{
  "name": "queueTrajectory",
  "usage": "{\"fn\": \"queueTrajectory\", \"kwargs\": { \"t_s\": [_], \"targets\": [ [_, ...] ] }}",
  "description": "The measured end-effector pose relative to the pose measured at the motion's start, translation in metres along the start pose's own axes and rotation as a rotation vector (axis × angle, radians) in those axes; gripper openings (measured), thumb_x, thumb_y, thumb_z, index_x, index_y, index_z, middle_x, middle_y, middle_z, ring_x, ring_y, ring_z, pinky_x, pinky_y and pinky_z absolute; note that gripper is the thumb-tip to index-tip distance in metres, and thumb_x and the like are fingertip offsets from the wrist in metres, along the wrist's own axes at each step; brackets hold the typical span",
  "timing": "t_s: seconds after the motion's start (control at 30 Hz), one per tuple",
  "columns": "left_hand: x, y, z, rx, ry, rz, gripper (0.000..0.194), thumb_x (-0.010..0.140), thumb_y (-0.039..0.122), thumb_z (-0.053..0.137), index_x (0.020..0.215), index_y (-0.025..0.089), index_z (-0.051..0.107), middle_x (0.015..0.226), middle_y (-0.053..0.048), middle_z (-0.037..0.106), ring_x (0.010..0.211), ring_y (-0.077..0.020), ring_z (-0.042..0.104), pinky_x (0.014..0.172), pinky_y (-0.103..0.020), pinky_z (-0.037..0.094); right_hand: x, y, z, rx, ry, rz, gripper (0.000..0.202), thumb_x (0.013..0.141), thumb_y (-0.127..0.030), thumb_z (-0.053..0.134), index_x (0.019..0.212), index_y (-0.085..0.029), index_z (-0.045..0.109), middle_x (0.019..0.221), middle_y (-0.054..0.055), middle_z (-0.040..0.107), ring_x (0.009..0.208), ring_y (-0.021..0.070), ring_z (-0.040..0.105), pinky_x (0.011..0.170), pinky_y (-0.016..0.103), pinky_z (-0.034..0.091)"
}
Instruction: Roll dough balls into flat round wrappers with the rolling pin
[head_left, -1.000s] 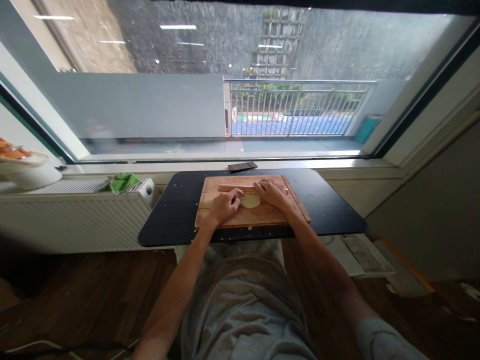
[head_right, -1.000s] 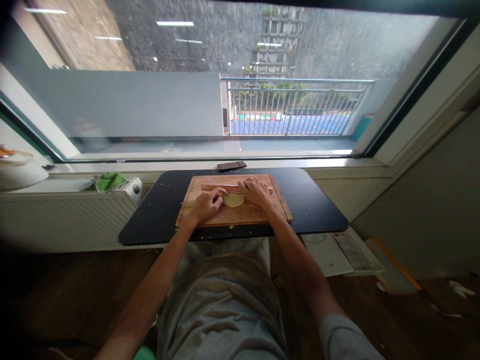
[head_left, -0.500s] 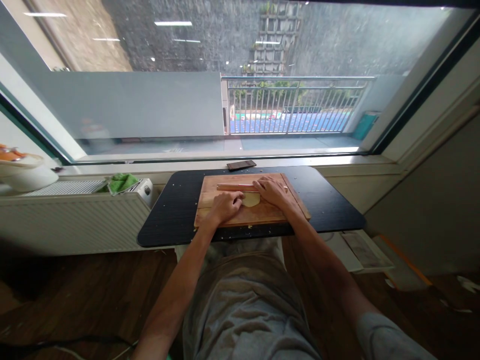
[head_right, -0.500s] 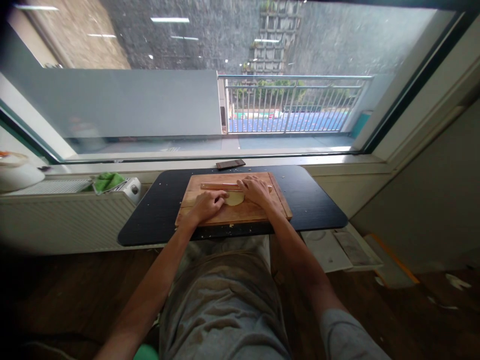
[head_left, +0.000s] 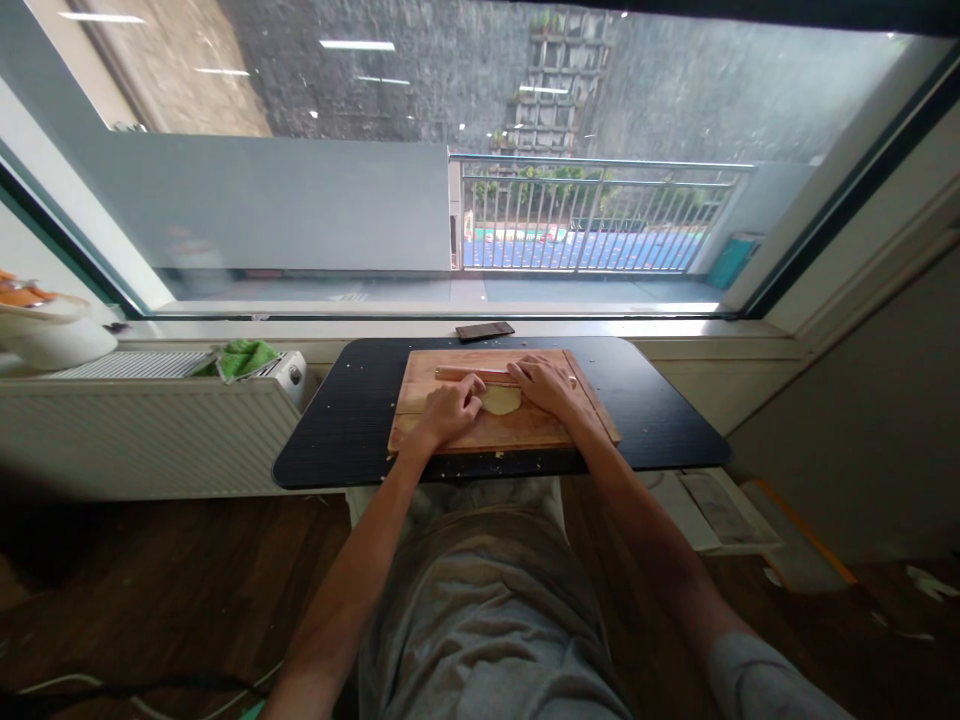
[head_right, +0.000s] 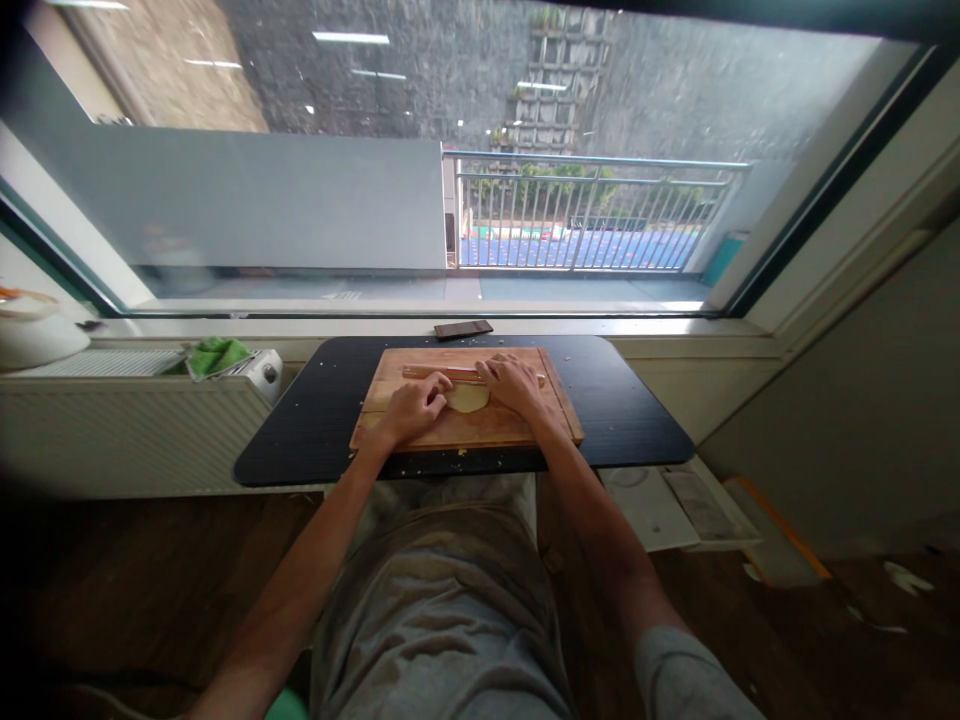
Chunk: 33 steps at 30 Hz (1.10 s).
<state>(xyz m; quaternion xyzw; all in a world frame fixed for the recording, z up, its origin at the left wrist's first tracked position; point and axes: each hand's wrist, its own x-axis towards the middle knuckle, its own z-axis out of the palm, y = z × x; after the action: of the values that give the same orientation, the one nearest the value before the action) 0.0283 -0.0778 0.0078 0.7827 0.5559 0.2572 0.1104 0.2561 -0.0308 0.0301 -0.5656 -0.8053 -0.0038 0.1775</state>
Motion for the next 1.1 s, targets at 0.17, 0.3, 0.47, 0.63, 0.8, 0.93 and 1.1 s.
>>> {"fn": "queueTrajectory", "kwargs": {
  "t_s": [0.17,0.3,0.47,0.63,0.8,0.93,1.1],
  "targets": [
    [-0.0020,0.0021,-0.0016,0.032,-0.035,0.026,0.030,0.101,0.024,0.057,0.124,0.028,0.077,0.110,-0.005,0.084,0.102,-0.0262,0.079,0.097,-0.035,0.056,0.0001,-0.0005,0.0000,0.000,-0.007,0.000,0.045,0.118,-0.039,0.040,0.113,-0.022,0.081,0.130,0.009,0.079,0.126,0.0214,0.069,0.110,0.029,0.043],
    [-0.0032,0.0028,-0.0026,0.032,-0.041,0.020,0.032,0.102,0.024,0.058,0.126,0.028,0.079,0.118,-0.005,0.084,0.110,-0.0258,0.078,0.103,-0.035,0.056,0.0011,0.0007,0.0015,0.002,-0.010,0.001,0.045,0.118,-0.040,0.040,0.114,-0.022,0.081,0.130,0.009,0.079,0.126,0.0214,0.068,0.110,0.029,0.043],
    [-0.0016,0.0030,-0.0009,0.037,-0.041,0.023,0.032,0.102,0.025,0.058,0.126,0.028,0.081,0.122,-0.006,0.084,0.113,-0.0265,0.078,0.106,-0.036,0.056,0.0028,0.0044,0.0054,-0.002,-0.003,-0.001,0.047,0.119,-0.042,0.039,0.113,-0.022,0.081,0.127,0.010,0.080,0.123,0.0219,0.069,0.108,0.029,0.043],
    [-0.0001,0.0042,-0.0002,0.067,-0.051,0.005,0.033,0.102,0.027,0.059,0.127,0.028,0.081,0.122,-0.007,0.084,0.113,-0.0285,0.078,0.105,-0.038,0.056,0.0023,0.0047,0.0045,0.009,0.001,-0.018,0.046,0.118,-0.043,0.041,0.113,-0.021,0.082,0.127,0.010,0.080,0.124,0.0226,0.069,0.107,0.029,0.043],
    [0.0007,0.0065,-0.0016,0.095,-0.070,0.006,0.034,0.102,0.029,0.059,0.129,0.028,0.080,0.123,-0.008,0.084,0.114,-0.0285,0.078,0.105,-0.038,0.056,0.0017,0.0035,0.0032,0.004,0.001,-0.016,0.045,0.118,-0.041,0.042,0.113,-0.022,0.081,0.128,0.009,0.080,0.124,0.0227,0.069,0.108,0.030,0.043],
    [0.0007,0.0058,-0.0010,0.085,-0.059,0.022,0.035,0.102,0.027,0.058,0.127,0.027,0.081,0.120,-0.008,0.084,0.110,-0.0286,0.078,0.102,-0.037,0.057,0.0022,0.0051,0.0045,-0.004,-0.002,-0.021,0.045,0.118,-0.042,0.042,0.114,-0.022,0.081,0.129,0.009,0.080,0.125,0.0229,0.069,0.107,0.030,0.043],
    [-0.0013,0.0021,-0.0002,0.010,0.012,0.035,0.032,0.102,0.024,0.057,0.122,0.026,0.082,0.109,-0.006,0.085,0.099,-0.0240,0.078,0.093,-0.032,0.056,0.0031,0.0065,0.0047,-0.010,0.006,-0.036,0.046,0.119,-0.041,0.040,0.111,-0.021,0.081,0.127,0.009,0.081,0.123,0.0231,0.070,0.106,0.030,0.044]
  ]
}}
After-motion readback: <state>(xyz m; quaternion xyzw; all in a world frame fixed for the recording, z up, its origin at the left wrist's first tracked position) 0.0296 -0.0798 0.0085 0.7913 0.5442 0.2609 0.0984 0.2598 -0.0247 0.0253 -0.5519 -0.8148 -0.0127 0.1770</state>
